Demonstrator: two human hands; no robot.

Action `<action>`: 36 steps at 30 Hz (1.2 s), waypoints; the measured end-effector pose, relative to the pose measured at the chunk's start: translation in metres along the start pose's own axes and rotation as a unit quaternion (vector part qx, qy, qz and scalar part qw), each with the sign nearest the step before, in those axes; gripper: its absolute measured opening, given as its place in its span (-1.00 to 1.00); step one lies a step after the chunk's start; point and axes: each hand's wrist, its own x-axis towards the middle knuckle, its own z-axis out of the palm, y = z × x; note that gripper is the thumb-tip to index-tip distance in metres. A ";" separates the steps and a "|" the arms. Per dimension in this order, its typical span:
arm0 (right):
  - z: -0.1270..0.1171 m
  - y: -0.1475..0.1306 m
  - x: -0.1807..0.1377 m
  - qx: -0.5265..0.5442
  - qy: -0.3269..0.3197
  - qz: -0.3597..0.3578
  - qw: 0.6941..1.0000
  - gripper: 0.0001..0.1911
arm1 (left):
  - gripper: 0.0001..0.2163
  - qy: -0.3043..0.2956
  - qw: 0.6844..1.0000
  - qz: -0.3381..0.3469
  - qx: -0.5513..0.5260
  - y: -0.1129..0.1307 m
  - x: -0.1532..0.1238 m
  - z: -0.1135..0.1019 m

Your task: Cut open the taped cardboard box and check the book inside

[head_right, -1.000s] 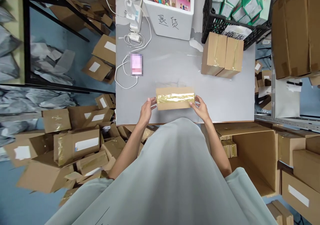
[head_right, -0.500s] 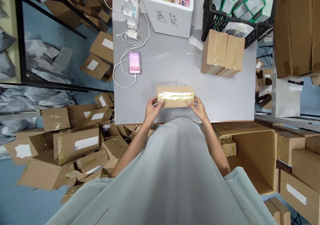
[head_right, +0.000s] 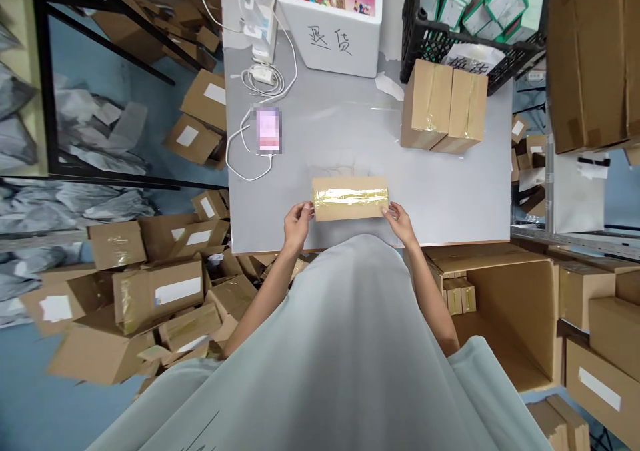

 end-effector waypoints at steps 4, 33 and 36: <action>-0.005 0.009 -0.004 0.006 0.013 0.021 1.000 0.03 | -0.76 0.034 0.999 -0.030 0.011 -0.012 0.000 -0.007; -0.011 0.021 0.004 -0.022 0.004 0.018 1.000 -0.23 | -0.90 0.028 0.998 -0.056 -0.032 0.003 -0.012 0.003; -0.012 0.021 0.004 -0.028 0.002 0.019 0.999 -0.25 | -0.91 0.025 0.997 -0.060 -0.033 0.001 -0.012 0.002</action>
